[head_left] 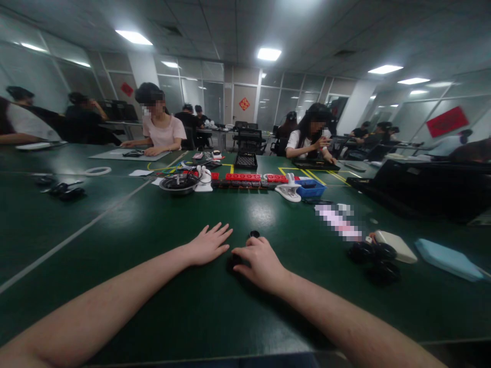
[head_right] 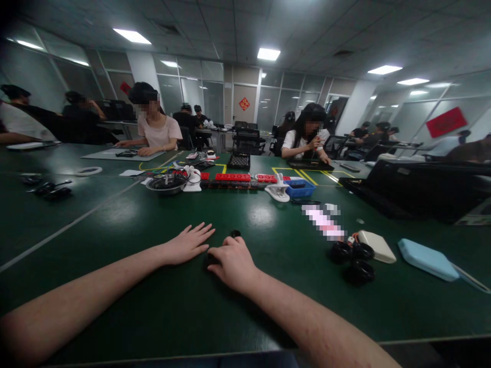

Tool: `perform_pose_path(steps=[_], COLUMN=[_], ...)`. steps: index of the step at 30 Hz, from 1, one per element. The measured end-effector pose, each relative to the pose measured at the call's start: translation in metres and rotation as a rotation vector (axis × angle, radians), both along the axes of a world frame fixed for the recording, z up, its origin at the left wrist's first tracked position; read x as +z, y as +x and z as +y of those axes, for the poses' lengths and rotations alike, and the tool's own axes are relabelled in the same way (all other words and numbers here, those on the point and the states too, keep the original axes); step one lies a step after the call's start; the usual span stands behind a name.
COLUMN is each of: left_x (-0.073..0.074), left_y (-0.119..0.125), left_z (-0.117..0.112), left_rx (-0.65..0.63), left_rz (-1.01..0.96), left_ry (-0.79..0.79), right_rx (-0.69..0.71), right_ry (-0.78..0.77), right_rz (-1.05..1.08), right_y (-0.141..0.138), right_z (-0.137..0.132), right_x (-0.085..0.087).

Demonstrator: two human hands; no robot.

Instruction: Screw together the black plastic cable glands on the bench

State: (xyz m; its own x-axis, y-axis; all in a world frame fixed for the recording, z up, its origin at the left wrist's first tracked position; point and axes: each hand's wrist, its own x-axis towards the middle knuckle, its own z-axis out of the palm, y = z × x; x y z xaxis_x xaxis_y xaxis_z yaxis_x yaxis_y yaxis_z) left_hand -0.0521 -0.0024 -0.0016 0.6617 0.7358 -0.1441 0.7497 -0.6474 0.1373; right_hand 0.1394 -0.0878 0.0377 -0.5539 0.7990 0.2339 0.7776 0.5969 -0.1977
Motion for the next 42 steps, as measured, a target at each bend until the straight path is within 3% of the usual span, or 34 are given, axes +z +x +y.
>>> perform_pose_path(steps=[4, 9, 18, 25, 31, 37, 42], left_x=[0.003, -0.001, 0.002, -0.004, -0.006, -0.007, -0.002], left_y=[0.001, -0.001, -0.001, -0.003, -0.004, -0.004, -0.003], left_z=[-0.002, 0.002, 0.001, 0.005, 0.005, 0.006, 0.004], left_rx=[0.008, -0.003, 0.021, 0.000, 0.005, 0.004, 0.011], left_rz=[0.008, 0.008, 0.009, 0.003, 0.012, -0.004, -0.001], left_ry=[-0.005, -0.009, -0.031, 0.002, 0.007, -0.018, -0.018], right_rx=[-0.005, -0.138, -0.465, -0.844, -1.131, -1.291, -1.350], right_ry=[-0.090, -0.149, -0.009, 0.134, 0.089, -0.029, -0.119], right_rz=[0.011, 0.106, 0.101, 0.012, -0.072, -0.095, -0.025], right_y=[0.007, 0.030, 0.094, 0.172, 0.239, 0.286, 0.298], right_z=[-0.036, -0.076, -0.122, -0.143, -0.159, -0.152, -0.131], right_x=[0.005, 0.002, -0.015, -0.032, -0.034, -0.027, -0.011])
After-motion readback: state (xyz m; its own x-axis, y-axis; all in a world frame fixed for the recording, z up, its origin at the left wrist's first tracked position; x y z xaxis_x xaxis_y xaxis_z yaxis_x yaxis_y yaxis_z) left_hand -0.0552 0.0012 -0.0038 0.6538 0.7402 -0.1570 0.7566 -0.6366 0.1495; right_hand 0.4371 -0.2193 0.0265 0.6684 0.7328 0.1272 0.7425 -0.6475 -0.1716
